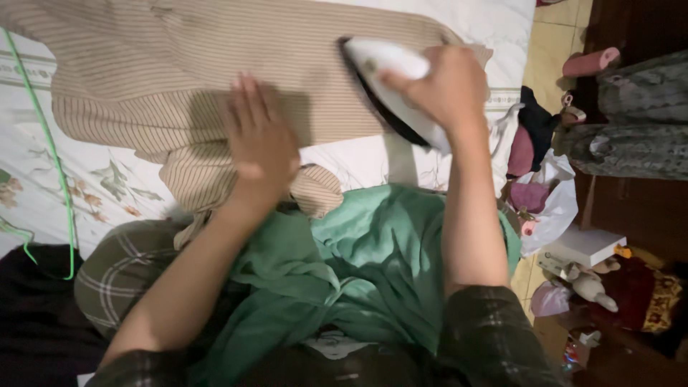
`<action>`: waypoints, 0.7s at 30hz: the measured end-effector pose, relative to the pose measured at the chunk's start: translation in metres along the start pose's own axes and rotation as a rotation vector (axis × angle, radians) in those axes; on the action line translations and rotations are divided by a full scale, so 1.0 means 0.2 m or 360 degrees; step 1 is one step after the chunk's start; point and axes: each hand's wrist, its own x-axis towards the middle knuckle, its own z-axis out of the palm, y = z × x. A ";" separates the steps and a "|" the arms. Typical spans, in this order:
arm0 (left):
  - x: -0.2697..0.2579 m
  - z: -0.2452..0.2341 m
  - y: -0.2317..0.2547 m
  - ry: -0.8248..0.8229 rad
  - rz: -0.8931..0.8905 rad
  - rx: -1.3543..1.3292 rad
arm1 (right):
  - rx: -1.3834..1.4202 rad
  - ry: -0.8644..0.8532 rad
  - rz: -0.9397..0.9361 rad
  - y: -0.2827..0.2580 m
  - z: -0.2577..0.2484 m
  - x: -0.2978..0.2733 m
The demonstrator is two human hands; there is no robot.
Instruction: The person irons a tan striped shirt on a bed, spraying it with a liquid and smoothing the fabric with their hands.
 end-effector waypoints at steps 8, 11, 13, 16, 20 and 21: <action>0.00 0.01 -0.18 0.0132 -0.0138 -0.0102 | -0.0297 -0.0151 -0.0976 -0.33 0.22 0.24; -0.06 0.03 -0.18 0.0187 -0.0059 -0.0008 | -0.0334 -0.0294 -0.0972 -0.21 0.19 0.26; -0.05 0.02 -0.17 0.0203 -0.0057 0.0034 | -0.0375 -0.0332 -0.0891 -0.11 0.14 0.27; -0.06 0.01 -0.17 0.0161 -0.0084 -0.0010 | -0.0432 -0.0327 -0.0748 -0.01 0.12 0.26; -0.03 0.01 -0.18 0.0111 -0.0132 -0.0121 | -0.0361 -0.0349 -0.0803 -0.04 0.10 0.25; -0.01 0.01 -0.18 0.0098 -0.0153 -0.0153 | -0.0315 -0.0379 -0.0824 -0.06 0.09 0.25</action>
